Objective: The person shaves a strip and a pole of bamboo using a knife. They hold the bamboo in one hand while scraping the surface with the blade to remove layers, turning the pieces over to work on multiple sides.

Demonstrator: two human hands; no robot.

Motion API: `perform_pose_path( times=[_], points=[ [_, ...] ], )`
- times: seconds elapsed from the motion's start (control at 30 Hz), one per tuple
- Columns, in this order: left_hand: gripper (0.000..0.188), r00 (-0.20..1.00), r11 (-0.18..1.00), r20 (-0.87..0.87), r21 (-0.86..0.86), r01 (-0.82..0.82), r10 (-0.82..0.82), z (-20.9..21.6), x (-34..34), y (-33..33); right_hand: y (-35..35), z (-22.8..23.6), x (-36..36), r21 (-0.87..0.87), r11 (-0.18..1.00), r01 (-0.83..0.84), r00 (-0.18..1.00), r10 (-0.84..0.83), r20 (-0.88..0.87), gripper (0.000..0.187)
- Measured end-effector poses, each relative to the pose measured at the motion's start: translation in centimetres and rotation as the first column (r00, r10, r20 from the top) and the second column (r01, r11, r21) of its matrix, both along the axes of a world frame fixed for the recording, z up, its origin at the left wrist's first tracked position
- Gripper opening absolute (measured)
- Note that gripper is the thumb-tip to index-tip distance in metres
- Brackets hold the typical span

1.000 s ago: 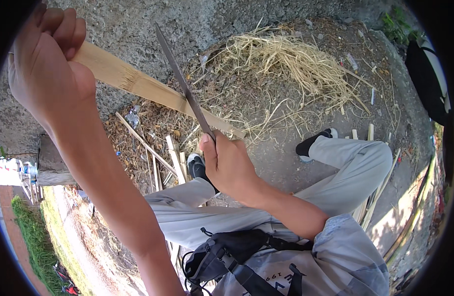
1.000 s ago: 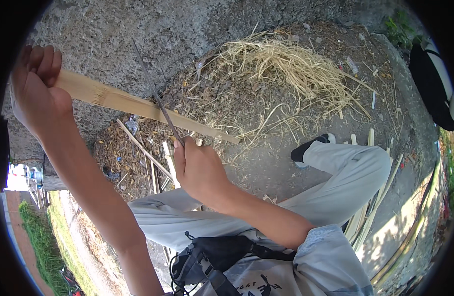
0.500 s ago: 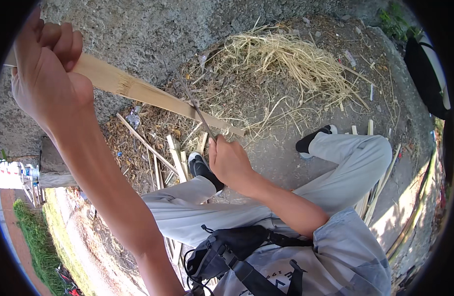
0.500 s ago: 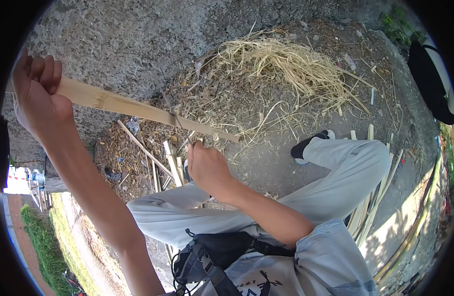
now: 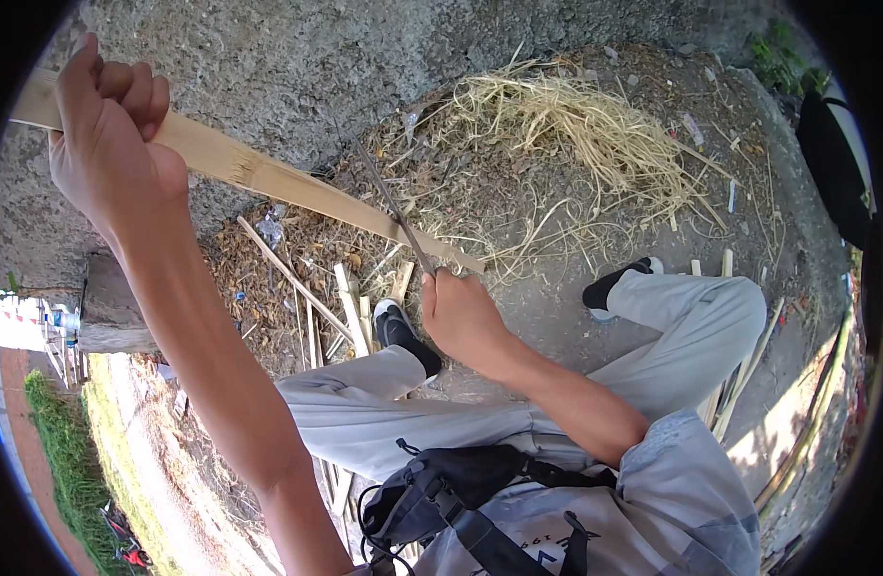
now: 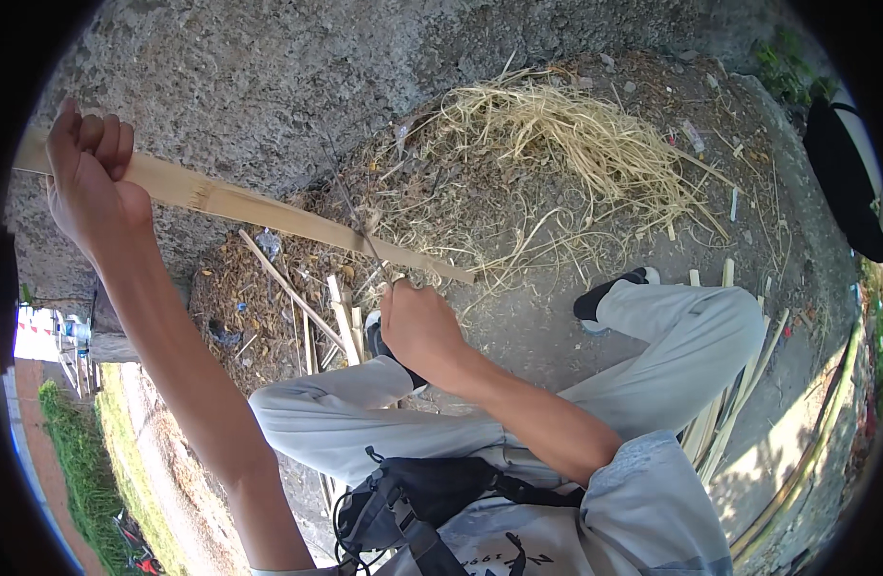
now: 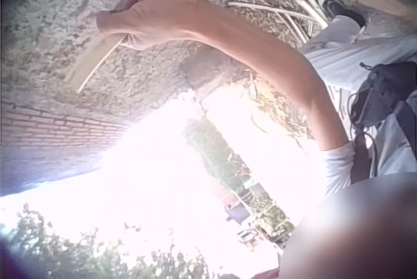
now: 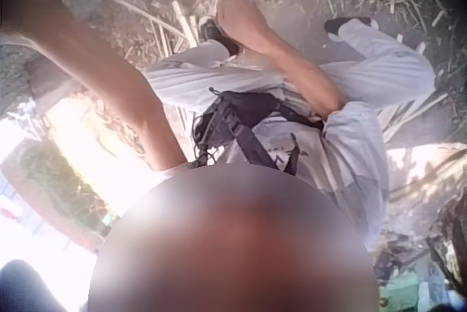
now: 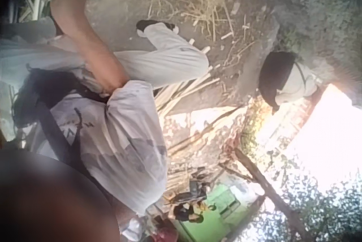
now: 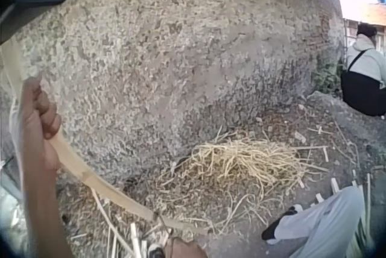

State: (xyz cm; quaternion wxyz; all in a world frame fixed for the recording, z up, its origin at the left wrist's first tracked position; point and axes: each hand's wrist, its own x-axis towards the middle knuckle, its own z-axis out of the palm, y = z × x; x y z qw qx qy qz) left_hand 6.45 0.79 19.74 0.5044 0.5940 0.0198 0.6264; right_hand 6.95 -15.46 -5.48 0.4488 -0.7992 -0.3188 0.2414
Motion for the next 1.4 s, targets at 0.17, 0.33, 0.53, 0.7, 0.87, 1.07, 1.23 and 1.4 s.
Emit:
perform_pose_path(
  times=[0.17, 0.33, 0.53, 0.7, 0.87, 1.07, 1.23, 1.4],
  points=[
    [0.031, 0.996, 0.996, -0.047, 0.048, 0.074, -0.072, -0.1, -0.2, -0.4, -0.9, -1.8, -0.8, 0.172, 0.985, 0.005, 0.997, -0.019, 0.078, 0.03],
    [0.033, 0.984, 0.984, -0.074, 0.069, 0.164, -0.159, 0.1, -0.6, -1.6, -1.0, -3.5, 0.1, -0.11, 0.99, 0.087, 0.993, -0.077, 0.092, 0.035],
    [0.031, 0.998, 0.997, -0.034, 0.058, 0.057, -0.055, 0.1, 1.1, -1.9, -2.8, -3.8, 0.8, 0.192, 0.981, 0.006, 0.998, -0.017, 0.054, 0.033],
    [0.03, 0.992, 0.99, -0.093, 0.11, 0.093, -0.082, 0.0, 0.3, -1.0, -0.9, -6.0, -0.4, -0.072, 0.992, 0.107, 0.994, -0.11, -0.03, 0.034],
    [0.031, 0.999, 0.999, -0.044, 0.031, 0.033, -0.031, 0.2, 0.0, -0.2, -1.4, -6.3, 1.1, 0.02, 1.0, 0.015, 1.0, -0.014, -0.019, 0.031],
    [0.034, 0.996, 0.995, -0.081, 0.091, 0.039, -0.031, -0.4, -0.3, -0.7, -1.0, -6.7, -0.6, 0.241, 0.97, 0.018, 1.0, -0.02, 0.007, 0.031],
    [0.034, 0.993, 0.994, -0.07, 0.04, 0.1, -0.097, -0.1, -1.0, -0.5, -1.6, -7.5, 0.1, -0.049, 0.998, 0.038, 0.999, -0.038, 0.013, 0.03],
    [0.035, 0.997, 0.999, -0.082, 0.053, 0.004, 0.0, 0.0, -0.5, 0.1, -2.0, -6.0, -0.8, 0.21, 0.978, -0.01, 1.0, 0.01, 0.0, 0.03]
  ],
)
